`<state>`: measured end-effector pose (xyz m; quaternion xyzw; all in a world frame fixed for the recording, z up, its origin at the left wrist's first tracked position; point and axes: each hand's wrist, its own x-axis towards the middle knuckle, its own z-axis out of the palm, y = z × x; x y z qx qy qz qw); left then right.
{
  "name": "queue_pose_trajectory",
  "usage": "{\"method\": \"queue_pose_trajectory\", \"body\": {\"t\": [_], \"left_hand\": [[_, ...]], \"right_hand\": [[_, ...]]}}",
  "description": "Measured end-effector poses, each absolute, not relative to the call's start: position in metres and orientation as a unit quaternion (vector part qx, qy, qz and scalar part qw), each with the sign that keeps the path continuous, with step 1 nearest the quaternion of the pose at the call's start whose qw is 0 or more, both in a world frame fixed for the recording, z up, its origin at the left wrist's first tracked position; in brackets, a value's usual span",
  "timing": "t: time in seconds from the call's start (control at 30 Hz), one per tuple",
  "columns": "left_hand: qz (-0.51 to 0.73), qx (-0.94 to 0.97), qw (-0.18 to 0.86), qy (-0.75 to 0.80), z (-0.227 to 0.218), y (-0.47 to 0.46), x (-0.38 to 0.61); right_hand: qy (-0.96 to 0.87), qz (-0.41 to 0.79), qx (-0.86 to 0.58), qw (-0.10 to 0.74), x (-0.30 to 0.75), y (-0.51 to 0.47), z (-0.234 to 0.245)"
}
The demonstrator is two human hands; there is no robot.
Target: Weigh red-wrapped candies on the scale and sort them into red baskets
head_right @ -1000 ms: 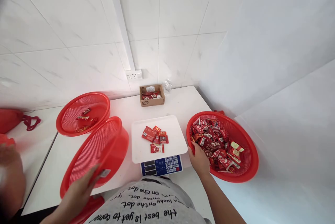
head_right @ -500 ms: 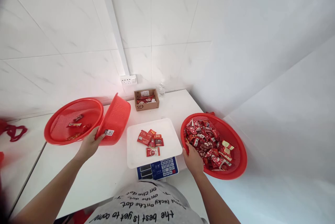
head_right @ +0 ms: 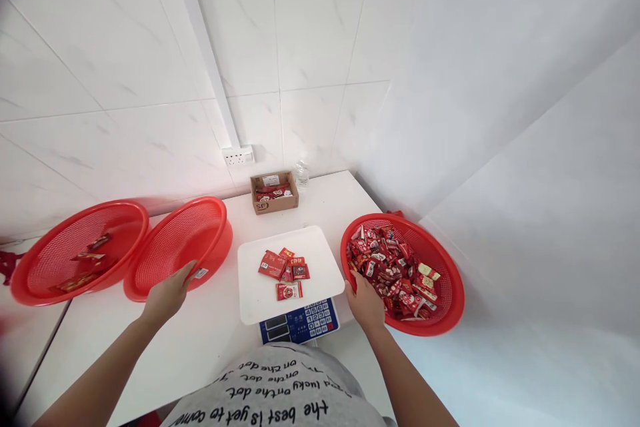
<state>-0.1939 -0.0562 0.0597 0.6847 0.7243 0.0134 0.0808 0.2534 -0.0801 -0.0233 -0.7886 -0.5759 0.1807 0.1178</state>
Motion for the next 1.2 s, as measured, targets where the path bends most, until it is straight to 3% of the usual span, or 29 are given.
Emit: {"method": "queue_pose_trajectory", "body": {"t": [0.47, 0.83, 1.03, 1.2], "left_hand": [[-0.036, 0.716, 0.18, 0.673, 0.025, 0.03, -0.157], [0.053, 0.774, 0.196, 0.599, 0.024, 0.02, -0.129], [0.046, 0.84, 0.274, 0.467, 0.015, -0.005, -0.074], [0.059, 0.824, 0.32, 0.464, 0.002, -0.006, -0.052]], "right_hand": [[-0.573, 0.192, -0.789, 0.108, 0.252, -0.08, -0.022], [-0.561, 0.175, -0.802, 0.106, 0.251, -0.079, -0.023], [-0.555, 0.178, -0.804, 0.117, 0.25, -0.079, -0.024], [-0.553, 0.183, -0.805, 0.115, 0.249, -0.079, -0.019]]}}
